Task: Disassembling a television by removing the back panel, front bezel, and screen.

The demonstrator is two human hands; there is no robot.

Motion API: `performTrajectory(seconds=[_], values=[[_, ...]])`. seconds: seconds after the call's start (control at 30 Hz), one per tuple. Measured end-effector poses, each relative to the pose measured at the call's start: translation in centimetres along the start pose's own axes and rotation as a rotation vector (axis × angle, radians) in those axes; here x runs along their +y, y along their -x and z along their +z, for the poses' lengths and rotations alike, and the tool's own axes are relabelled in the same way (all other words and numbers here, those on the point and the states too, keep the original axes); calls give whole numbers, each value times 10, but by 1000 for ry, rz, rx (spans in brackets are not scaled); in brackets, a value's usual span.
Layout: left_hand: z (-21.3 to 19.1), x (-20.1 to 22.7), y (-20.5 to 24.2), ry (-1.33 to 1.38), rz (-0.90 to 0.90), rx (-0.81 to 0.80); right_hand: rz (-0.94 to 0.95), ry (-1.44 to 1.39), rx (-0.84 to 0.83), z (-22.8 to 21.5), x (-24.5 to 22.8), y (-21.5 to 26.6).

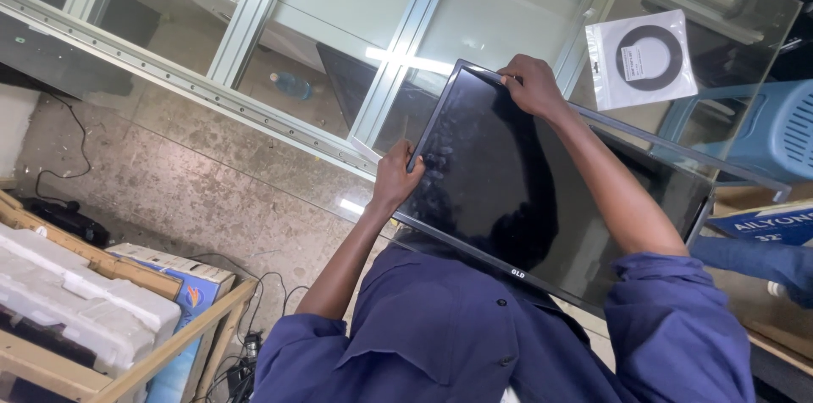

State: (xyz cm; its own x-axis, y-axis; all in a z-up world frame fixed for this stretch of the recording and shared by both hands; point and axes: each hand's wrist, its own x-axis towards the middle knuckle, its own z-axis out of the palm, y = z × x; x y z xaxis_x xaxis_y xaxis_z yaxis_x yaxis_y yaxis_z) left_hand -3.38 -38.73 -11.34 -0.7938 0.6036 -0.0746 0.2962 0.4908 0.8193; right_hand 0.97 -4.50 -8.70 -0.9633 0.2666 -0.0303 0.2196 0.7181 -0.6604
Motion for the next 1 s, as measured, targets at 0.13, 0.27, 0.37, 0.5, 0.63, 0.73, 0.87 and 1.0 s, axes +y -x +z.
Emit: performTrajectory(seconds=[0.13,0.27,0.37,0.5,0.63,0.73,0.87,1.0], values=[[-4,4,1,2,23,-2,-45,-23,-13,-4,0,2],[-6,6,2,24,33,5,-108,-32,-30,-5,3,1],[-7,6,1,26,32,0,-102,-15,-17,-3,-2,2],[-9,7,2,20,15,-20,-84,164,-13,-3,-15,5],[-12,4,5,28,-5,-33,-83,231,1,1,-16,12],[-22,10,13,70,-39,-44,-56,221,4,5,-16,15],[-27,-9,30,197,-144,-55,-58,208,29,10,-12,23],[-54,9,58,250,-78,-109,-163,138,72,-4,-35,54]])
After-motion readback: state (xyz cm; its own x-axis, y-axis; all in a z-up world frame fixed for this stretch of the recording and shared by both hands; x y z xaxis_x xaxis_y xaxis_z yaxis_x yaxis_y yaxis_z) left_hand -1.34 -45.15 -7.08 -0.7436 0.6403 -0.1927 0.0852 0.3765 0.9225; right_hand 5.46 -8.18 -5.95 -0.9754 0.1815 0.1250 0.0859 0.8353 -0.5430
